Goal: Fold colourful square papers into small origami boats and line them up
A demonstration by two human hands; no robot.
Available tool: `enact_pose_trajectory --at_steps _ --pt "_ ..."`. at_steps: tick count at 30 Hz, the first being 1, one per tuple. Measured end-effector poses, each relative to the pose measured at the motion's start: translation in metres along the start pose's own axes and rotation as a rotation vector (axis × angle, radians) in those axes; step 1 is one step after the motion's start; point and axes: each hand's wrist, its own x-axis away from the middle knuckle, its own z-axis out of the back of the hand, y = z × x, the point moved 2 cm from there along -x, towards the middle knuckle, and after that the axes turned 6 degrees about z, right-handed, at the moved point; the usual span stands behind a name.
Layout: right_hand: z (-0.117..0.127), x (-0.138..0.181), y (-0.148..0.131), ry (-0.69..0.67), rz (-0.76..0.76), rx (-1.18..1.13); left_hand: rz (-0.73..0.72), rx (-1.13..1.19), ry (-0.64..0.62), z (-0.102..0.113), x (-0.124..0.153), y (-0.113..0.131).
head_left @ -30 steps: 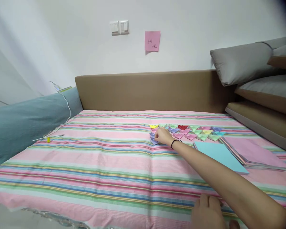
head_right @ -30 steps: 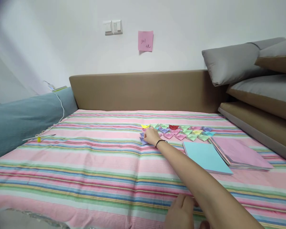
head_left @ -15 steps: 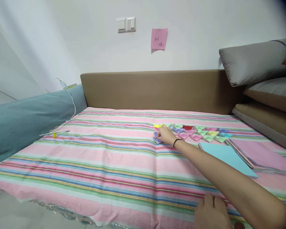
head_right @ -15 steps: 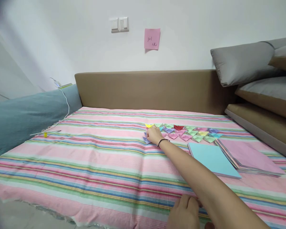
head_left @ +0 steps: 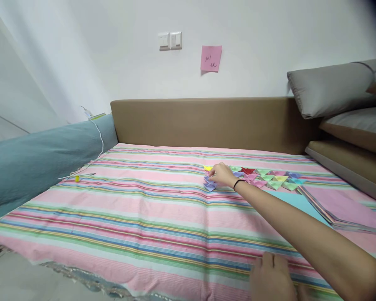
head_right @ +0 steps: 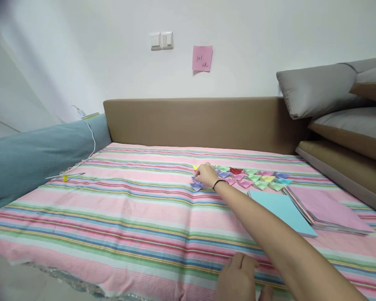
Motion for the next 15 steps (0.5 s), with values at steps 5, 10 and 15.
enact_pose_trajectory --at_steps 5,10,15 --pt "0.083 0.049 0.004 0.225 0.044 -0.081 -0.106 -0.058 0.094 0.009 0.007 -0.007" --pt "0.127 0.213 0.026 0.622 -0.13 -0.344 -0.25 -0.014 0.312 0.033 0.013 -0.027" --pt "0.093 0.419 0.026 0.608 -0.555 -0.467 -0.35 0.154 0.495 0.055 0.028 -0.059"
